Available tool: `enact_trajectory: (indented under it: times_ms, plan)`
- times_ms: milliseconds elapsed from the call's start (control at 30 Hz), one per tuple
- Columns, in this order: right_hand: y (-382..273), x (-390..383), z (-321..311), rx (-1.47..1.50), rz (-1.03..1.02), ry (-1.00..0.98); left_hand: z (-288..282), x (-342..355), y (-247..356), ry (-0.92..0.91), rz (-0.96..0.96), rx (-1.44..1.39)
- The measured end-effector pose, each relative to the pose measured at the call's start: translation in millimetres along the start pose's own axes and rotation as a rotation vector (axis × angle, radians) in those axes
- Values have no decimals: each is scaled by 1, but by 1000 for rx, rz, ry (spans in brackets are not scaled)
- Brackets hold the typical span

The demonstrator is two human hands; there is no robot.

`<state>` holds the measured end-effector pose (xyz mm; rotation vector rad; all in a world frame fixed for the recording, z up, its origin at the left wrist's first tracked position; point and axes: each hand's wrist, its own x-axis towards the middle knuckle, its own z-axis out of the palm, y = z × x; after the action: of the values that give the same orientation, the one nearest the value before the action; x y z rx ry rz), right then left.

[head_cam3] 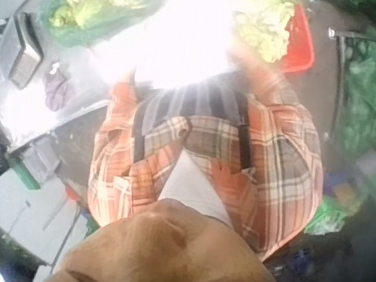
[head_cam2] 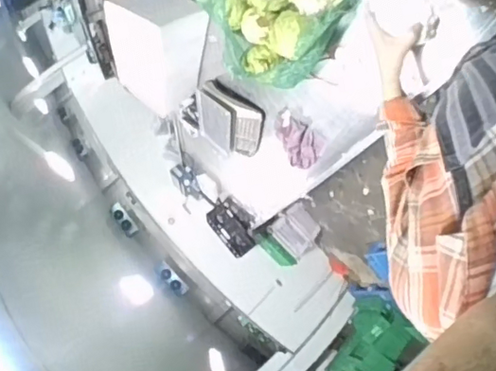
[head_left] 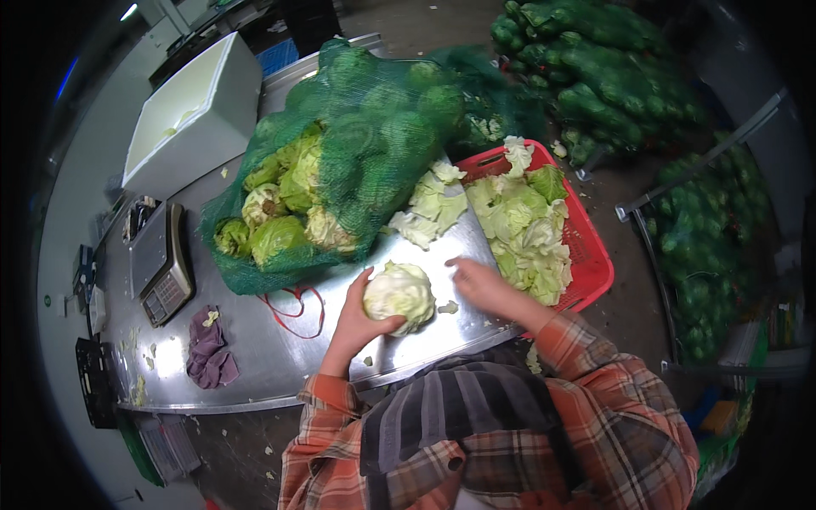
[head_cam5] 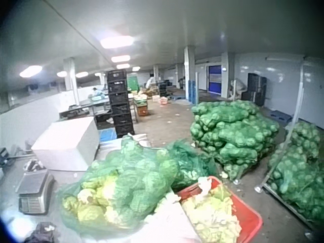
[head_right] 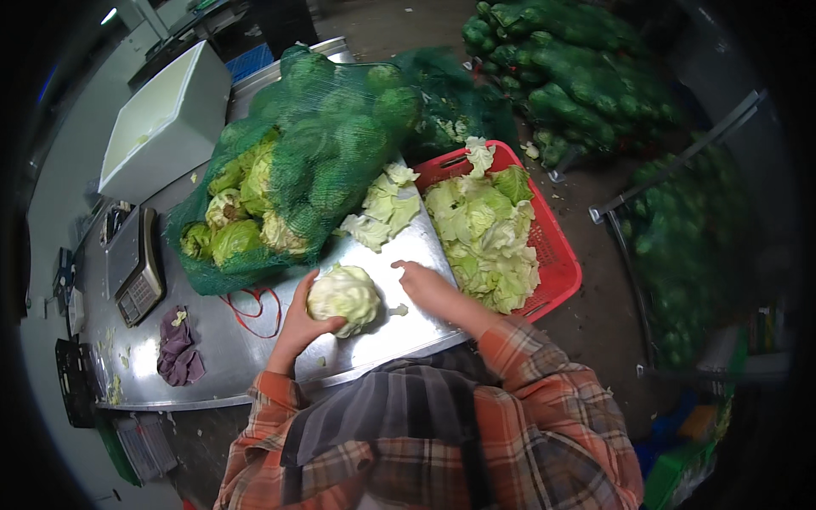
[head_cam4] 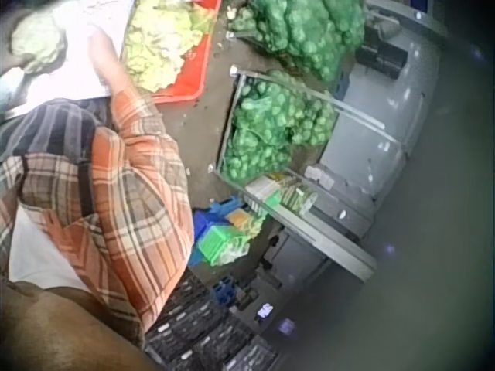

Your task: The person places a head of cabbage into a plastic bag and seals it. They then retrieve a knife and cut open a green mesh bag filled with cabbages. The person repeatedly takes cabbages from the bag, trims the outer leaves and core with the knife, and places the trimmed heads onto a digital scale.

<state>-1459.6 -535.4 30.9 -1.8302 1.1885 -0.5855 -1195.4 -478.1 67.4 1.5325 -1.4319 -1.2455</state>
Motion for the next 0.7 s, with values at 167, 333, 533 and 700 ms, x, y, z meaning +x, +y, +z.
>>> enact_trajectory:
  times_ms: [167,333,533,700]
  plan:
    - [1,-3,36,-189,-8,-12,43,39,-34,190,124,238]
    - [-3,0,17,-275,19,-25,46,46,-5,83,57,296]
    - [-13,-1,15,-487,30,-29,55,53,-8,181,-63,317]
    - [51,33,14,-466,281,3,68,35,-8,128,188,501]
